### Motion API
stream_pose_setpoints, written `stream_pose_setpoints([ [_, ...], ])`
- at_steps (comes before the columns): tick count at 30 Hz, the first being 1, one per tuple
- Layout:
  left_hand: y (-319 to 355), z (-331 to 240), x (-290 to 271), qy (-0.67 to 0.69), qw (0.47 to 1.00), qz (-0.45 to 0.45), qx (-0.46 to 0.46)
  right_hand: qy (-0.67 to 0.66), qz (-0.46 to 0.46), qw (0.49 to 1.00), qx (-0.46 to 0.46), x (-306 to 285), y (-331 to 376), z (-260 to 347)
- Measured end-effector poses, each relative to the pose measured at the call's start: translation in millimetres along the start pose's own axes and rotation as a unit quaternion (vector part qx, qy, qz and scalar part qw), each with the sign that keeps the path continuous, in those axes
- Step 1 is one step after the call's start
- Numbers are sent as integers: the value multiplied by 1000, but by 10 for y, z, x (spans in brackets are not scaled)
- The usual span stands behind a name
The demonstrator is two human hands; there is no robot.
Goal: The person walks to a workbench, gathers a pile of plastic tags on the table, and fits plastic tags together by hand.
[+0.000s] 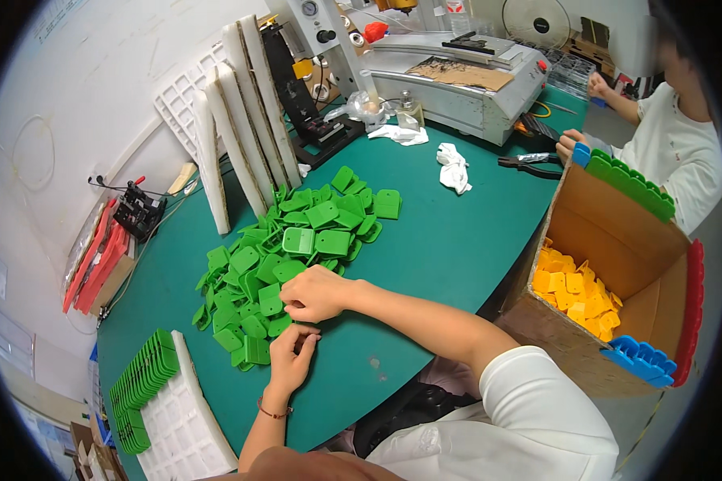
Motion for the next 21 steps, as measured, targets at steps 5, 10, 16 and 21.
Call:
stream_pose_setpoints([
  [5,7,7,-8,-1,1000,-7,11,-6,6,1000,1,-17,2,11],
  [10,5,30,5,5,1000,4,0,1,3,1000,5,-4,2,0],
  [16,6,31,6,0,1000,5,-1,8,-1,1000,-6,3,4,2],
  [21,-3,13,-1,6,1000,-1,16,9,0,1000,-11,-10,3,11],
])
Point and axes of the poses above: each hand's wrist, its own y-axis away from the middle knuckle, its own x-axis out of the palm, z = x × y, the point moved 5 cm from there along -y, towards the middle knuckle, and after that the axes turned 2 degrees about -x, right-handed, at the moved point
